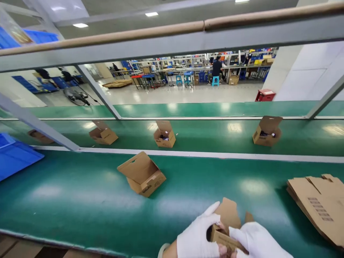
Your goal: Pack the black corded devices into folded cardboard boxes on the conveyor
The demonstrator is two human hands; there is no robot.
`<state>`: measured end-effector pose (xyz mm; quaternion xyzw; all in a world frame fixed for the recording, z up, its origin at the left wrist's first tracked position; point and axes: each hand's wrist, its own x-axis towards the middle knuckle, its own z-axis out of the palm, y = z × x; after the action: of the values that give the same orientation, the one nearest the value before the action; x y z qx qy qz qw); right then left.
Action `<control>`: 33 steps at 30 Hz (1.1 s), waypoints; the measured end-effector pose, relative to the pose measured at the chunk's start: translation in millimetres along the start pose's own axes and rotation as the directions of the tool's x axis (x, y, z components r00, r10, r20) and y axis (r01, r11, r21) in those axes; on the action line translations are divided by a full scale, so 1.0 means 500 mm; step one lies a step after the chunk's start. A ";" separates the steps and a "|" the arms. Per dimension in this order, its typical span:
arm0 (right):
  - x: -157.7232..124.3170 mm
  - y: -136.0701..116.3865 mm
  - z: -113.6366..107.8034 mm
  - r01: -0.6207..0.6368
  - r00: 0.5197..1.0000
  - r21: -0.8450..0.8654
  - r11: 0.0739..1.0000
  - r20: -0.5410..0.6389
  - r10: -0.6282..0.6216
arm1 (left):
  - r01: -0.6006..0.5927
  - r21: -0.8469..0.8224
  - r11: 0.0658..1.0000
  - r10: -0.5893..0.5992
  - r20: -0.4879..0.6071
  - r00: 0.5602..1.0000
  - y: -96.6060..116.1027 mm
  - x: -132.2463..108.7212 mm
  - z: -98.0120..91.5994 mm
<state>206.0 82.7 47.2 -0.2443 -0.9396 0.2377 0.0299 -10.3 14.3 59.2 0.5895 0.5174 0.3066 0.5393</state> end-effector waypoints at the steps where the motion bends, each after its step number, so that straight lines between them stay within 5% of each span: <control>1: -0.012 0.010 -0.002 0.010 0.991 0.038 0.999 -0.132 -0.005 | -0.004 -0.017 1.000 0.004 -0.001 1.000 0.005 -0.006 0.000; 4: -0.051 0.058 0.011 -0.149 0.870 0.278 0.949 -0.418 0.260 | 0.028 -0.050 0.998 -0.029 -0.016 0.999 0.006 -0.022 0.003; 7: -0.065 0.086 0.032 -0.297 0.846 0.691 0.659 -0.130 0.517 | -0.018 -0.087 0.996 0.015 -0.043 0.999 -0.001 -0.034 0.008; 9: -0.053 0.073 0.034 -0.276 0.905 0.873 0.402 0.095 0.415 | -0.058 -0.114 0.992 0.052 -0.050 0.997 -0.002 -0.038 0.010; 12: -0.017 0.024 0.015 -0.184 0.971 0.982 0.052 0.173 0.166 | -0.051 -0.081 0.995 0.048 -0.036 0.998 0.003 -0.041 0.010; 15: 0.014 -0.009 -0.012 -0.213 0.976 0.972 -0.097 0.215 0.020 | -0.079 -0.099 0.992 0.077 -0.024 0.997 0.008 -0.042 0.008; 21: 0.037 0.036 -0.058 -0.343 0.918 0.934 0.103 0.356 -0.174 | -0.220 -0.118 0.968 0.214 -0.059 0.975 -0.002 -0.044 0.010; 24: 0.059 0.045 -0.095 -0.368 0.858 0.867 0.337 0.456 -0.238 | -0.205 -0.111 0.973 0.198 -0.067 0.978 -0.006 -0.045 0.011; 28: 0.099 0.010 -0.129 -0.263 0.831 0.587 0.766 0.541 -0.130 | -0.208 -0.113 0.971 0.203 -0.053 0.978 -0.003 -0.045 0.008; 33: 0.112 -0.033 -0.110 -0.200 0.855 0.254 0.946 0.517 0.042 | -0.157 -0.132 0.979 0.148 -0.076 0.986 0.007 -0.045 0.011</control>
<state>158.9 120.4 100.1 -0.2253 -0.8502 0.4339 -0.1954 -10.7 -8.3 65.6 0.5785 0.4657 0.4011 0.5363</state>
